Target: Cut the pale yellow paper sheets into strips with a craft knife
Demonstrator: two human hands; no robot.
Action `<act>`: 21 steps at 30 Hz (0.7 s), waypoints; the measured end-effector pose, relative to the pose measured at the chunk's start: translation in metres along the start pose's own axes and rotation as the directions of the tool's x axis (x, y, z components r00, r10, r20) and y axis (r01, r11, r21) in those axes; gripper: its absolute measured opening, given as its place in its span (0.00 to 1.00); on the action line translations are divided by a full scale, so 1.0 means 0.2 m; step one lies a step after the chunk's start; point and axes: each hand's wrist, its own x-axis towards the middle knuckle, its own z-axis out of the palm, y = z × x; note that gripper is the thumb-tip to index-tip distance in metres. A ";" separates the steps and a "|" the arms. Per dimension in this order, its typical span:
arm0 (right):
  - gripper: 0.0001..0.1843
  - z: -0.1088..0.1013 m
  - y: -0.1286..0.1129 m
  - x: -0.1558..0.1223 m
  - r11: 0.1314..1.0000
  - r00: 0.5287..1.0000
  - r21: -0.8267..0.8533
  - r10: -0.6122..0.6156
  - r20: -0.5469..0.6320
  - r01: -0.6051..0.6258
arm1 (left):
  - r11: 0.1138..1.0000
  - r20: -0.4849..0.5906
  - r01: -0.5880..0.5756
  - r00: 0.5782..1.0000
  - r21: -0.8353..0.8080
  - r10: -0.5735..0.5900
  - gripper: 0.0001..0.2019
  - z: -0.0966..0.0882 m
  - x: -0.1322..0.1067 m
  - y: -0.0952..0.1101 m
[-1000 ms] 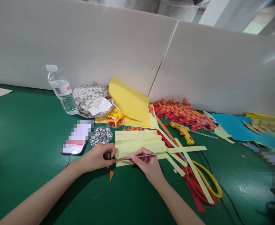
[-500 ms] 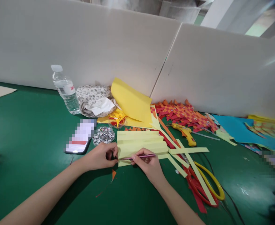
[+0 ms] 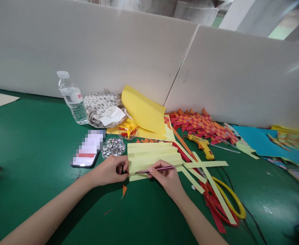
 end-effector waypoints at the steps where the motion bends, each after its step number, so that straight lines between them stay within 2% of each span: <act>1: 0.12 -0.02 0.01 0.00 1.000 1.000 0.009 0.001 -0.003 0.000 | 1.000 -0.002 0.002 1.000 -0.002 -0.002 0.08 0.00 0.00 0.00; 6: 0.13 -0.10 0.03 0.02 0.999 0.999 0.038 -0.013 -0.039 0.015 | 1.000 -0.008 0.000 1.000 -0.005 -0.001 0.09 0.00 0.00 0.01; 9: 0.13 -0.10 0.02 0.01 0.999 0.998 0.033 -0.031 -0.051 0.033 | 1.000 -0.006 0.005 1.000 -0.005 -0.005 0.09 0.00 0.00 0.01; 17: 0.11 0.03 -0.04 -0.01 1.000 1.000 -0.016 -0.006 0.031 0.007 | 1.000 -0.004 -0.004 1.000 -0.001 0.004 0.09 0.00 0.01 0.00; 21: 0.09 0.06 -0.05 0.00 0.999 0.999 -0.042 0.006 0.041 -0.005 | 1.000 -0.005 -0.008 1.000 0.001 0.008 0.08 0.00 0.01 -0.01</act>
